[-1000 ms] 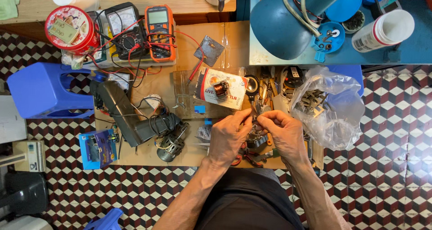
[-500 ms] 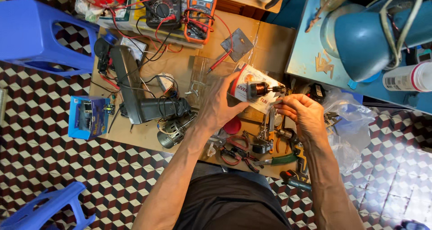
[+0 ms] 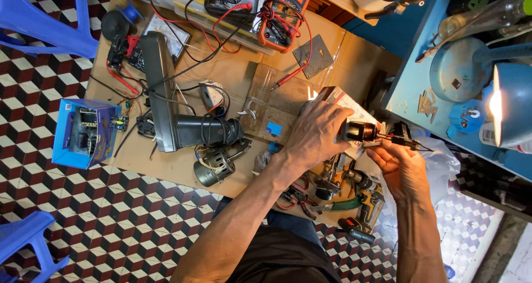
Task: The person assembles small electronic components on a cluttered workbench. They repeatedly pick up a small black device, attach or adjust wires and metal parts, and place the device back on a box. Tools and multimeters are visible on the table.
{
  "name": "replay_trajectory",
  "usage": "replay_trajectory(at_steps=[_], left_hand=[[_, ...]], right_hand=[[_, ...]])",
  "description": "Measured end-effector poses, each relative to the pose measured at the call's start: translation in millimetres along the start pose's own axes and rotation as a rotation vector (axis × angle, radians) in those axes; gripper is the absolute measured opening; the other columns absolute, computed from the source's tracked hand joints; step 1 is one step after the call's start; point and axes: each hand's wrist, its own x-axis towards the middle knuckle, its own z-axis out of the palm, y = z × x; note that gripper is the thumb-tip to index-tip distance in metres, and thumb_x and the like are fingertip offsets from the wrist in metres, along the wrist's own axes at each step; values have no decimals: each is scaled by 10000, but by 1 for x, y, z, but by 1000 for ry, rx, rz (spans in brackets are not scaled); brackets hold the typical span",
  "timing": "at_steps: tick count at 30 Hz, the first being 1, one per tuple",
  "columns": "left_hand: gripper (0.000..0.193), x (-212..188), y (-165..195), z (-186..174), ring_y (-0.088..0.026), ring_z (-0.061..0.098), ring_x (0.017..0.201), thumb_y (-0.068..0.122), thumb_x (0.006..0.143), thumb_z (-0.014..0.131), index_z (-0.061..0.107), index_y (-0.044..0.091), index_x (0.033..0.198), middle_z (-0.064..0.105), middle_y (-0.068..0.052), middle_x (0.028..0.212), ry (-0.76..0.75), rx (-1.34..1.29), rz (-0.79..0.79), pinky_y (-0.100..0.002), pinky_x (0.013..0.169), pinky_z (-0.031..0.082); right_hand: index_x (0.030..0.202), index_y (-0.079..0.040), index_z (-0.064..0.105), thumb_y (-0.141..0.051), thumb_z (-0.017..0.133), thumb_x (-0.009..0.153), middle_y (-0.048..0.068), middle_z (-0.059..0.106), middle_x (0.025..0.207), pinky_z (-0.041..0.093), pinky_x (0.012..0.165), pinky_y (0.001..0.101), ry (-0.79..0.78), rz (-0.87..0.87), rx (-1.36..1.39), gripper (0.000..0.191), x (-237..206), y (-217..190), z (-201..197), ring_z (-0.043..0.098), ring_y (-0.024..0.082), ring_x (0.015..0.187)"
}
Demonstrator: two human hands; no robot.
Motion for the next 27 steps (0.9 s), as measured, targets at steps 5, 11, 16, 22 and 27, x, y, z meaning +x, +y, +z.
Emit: replay_trajectory(at_steps=[5, 11, 16, 22, 27], left_hand=[[567, 2, 3, 0, -260, 582, 1190, 204, 721, 870, 621, 99, 1220, 648, -59, 1164, 40, -8, 3, -460, 1218, 365], [549, 3, 1, 0, -264, 574, 1195, 205, 677, 875, 654, 93, 1167, 656, -44, 1152, 70, -24, 16, -485, 1228, 346], [564, 2, -4, 6, -284, 576, 1205, 192, 692, 877, 647, 77, 1193, 658, -54, 1196, 34, -38, 19, -469, 1165, 367], [731, -19, -1, 0, -303, 604, 1170, 287, 782, 852, 561, -18, 1378, 627, -164, 1268, 112, -41, 115, -463, 1072, 475], [205, -81, 55, 9, -233, 737, 1026, 185, 1040, 739, 667, 91, 1208, 754, -76, 1125, 30, -38, 113, -349, 912, 622]], right_hand=[[1186, 96, 643, -83, 631, 998, 205, 698, 1200, 575, 978, 420, 7, 6, -28, 260, -2, -3, 3, 710, 277, 1050], [1184, 95, 640, -94, 627, 996, 193, 702, 1203, 566, 994, 421, -3, 17, -27, 267, -1, -5, 7, 712, 270, 1066], [1153, 84, 652, -99, 637, 996, 187, 714, 1175, 576, 981, 409, 9, -5, -40, 241, -6, -4, 11, 714, 260, 1049], [1049, 25, 654, -98, 658, 991, 188, 730, 1073, 592, 893, 361, 111, -26, -7, 137, -34, -9, 1, 719, 241, 957], [1029, 27, 655, -82, 666, 963, 178, 730, 1001, 564, 800, 316, 137, 49, -4, 129, -66, -1, -17, 727, 243, 904]])
